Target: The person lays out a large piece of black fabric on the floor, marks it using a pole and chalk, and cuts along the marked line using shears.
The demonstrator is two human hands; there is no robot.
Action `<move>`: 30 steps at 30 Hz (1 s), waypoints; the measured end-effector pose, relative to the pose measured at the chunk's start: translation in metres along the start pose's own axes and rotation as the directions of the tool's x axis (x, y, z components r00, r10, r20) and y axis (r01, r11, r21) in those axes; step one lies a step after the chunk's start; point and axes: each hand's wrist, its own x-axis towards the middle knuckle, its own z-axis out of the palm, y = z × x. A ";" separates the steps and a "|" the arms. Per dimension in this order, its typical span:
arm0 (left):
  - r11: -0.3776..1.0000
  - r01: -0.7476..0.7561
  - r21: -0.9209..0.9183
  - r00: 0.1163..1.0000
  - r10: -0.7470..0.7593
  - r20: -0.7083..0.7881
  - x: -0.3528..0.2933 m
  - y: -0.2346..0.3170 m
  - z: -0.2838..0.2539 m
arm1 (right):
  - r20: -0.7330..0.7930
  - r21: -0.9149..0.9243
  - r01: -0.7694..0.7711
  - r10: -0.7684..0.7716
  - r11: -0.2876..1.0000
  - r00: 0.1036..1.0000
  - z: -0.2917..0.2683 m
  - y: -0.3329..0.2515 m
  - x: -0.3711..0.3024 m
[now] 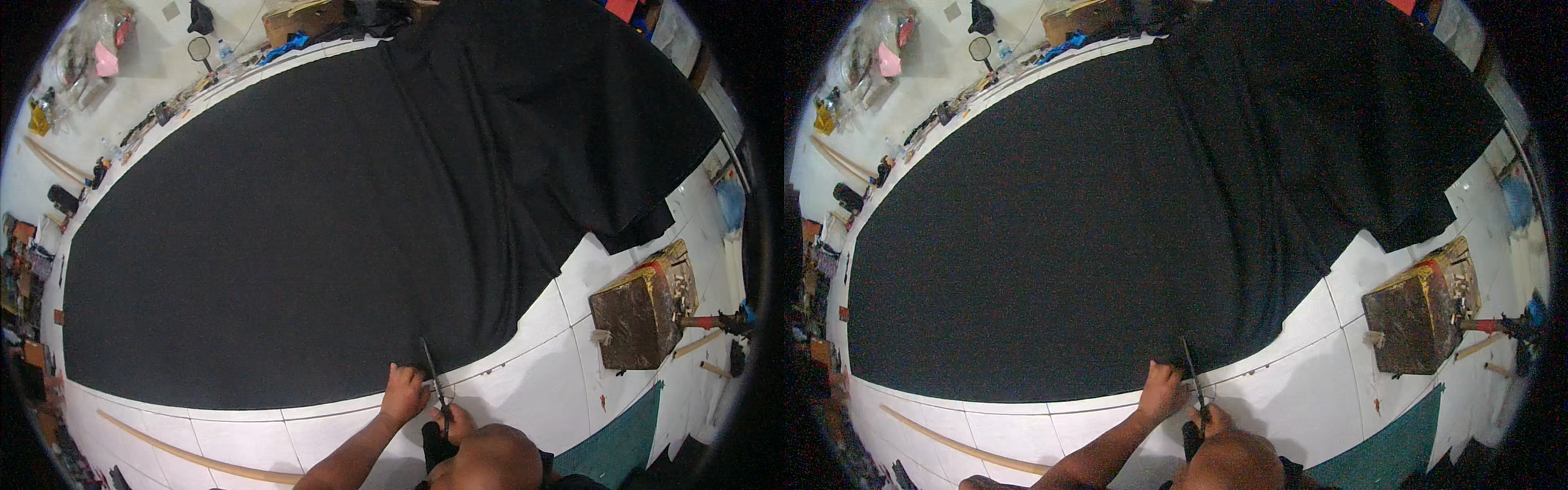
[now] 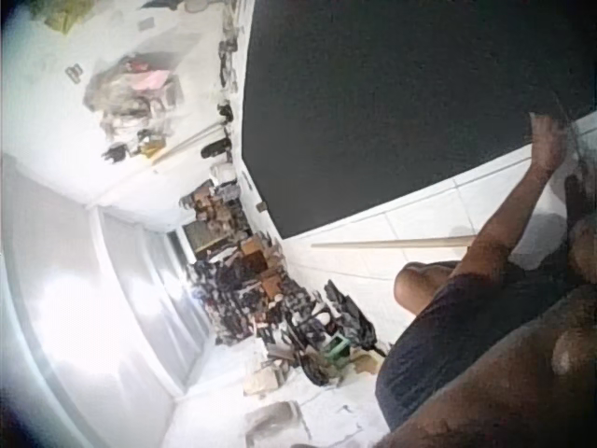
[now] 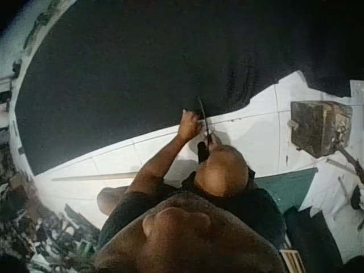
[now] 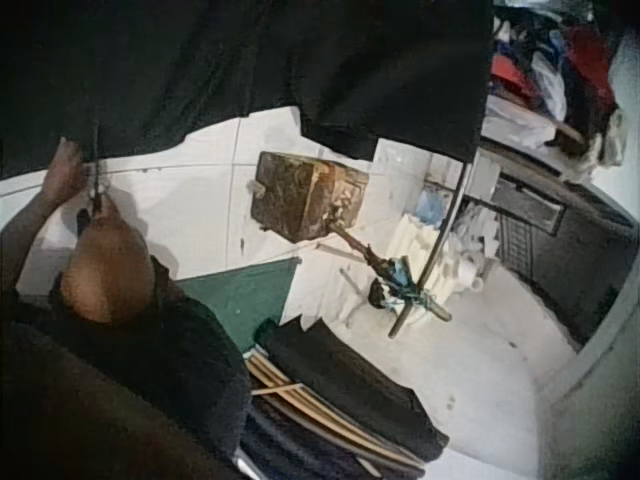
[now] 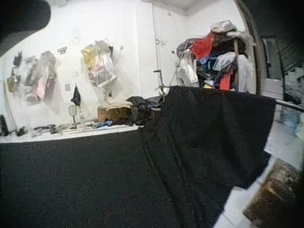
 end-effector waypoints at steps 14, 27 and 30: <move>0.974 0.034 0.222 0.990 -0.064 0.128 -0.011 0.033 0.017 | -0.024 0.034 0.049 -0.049 0.998 0.999 -0.009 -0.009 0.055; 0.957 0.001 0.291 0.932 -0.106 0.346 -0.020 0.021 0.014 | 0.038 0.162 -0.091 0.086 0.983 0.996 -0.008 -0.018 0.057; 0.919 -0.131 0.372 0.840 -0.096 0.534 0.007 0.060 -0.039 | -0.038 0.087 0.052 -0.049 0.995 0.998 -0.012 -0.005 0.085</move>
